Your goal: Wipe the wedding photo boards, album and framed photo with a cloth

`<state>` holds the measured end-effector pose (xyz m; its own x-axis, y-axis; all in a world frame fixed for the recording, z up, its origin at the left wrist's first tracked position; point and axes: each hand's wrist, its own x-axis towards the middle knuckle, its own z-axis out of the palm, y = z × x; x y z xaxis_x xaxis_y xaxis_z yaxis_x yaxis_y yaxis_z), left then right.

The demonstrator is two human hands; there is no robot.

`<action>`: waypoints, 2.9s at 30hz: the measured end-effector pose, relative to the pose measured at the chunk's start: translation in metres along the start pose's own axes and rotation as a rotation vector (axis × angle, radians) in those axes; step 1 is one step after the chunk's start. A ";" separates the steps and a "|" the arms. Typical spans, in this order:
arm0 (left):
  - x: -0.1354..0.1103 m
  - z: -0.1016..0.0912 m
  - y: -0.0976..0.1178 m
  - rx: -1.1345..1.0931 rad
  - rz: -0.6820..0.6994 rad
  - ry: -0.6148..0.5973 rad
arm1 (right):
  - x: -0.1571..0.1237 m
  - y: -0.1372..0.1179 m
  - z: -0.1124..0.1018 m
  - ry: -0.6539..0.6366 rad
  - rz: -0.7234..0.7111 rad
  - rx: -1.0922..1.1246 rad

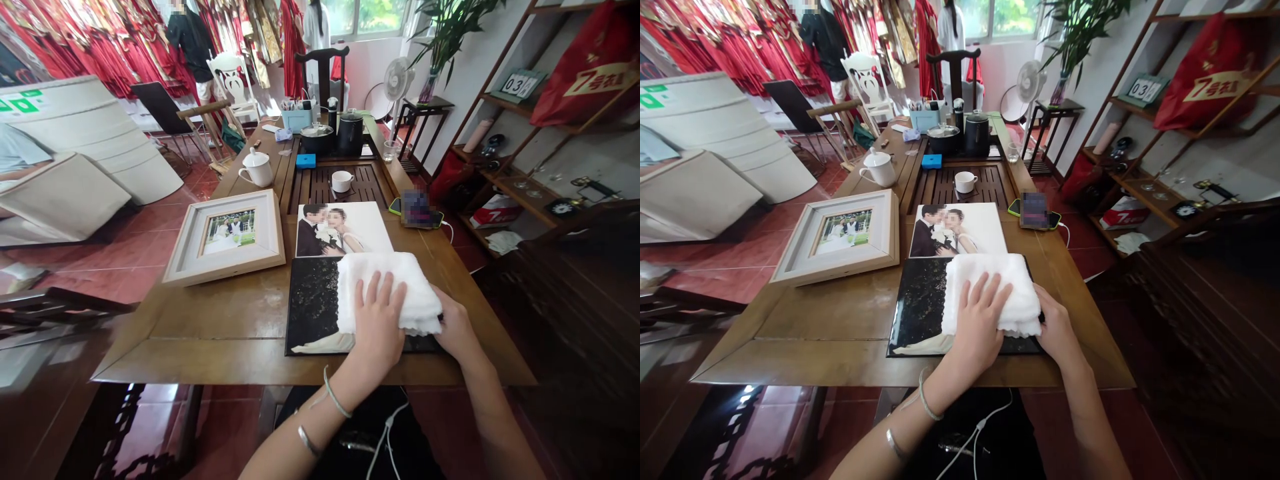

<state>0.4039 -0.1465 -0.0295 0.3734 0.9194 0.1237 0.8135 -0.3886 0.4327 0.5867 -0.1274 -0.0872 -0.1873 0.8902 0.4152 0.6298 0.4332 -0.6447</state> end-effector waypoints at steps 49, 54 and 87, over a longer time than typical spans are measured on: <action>-0.006 -0.015 -0.002 0.066 0.108 -0.090 | 0.000 0.007 0.002 0.022 -0.013 -0.028; -0.040 -0.016 0.006 -0.004 0.178 -0.141 | -0.002 0.003 -0.002 -0.016 0.053 0.033; -0.046 -0.061 -0.093 0.045 -0.091 0.037 | 0.004 -0.008 0.003 0.041 0.007 -0.035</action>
<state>0.2839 -0.1491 -0.0208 0.2814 0.9522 0.1188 0.8625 -0.3053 0.4035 0.5790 -0.1271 -0.0821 -0.1520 0.8863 0.4375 0.6569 0.4213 -0.6253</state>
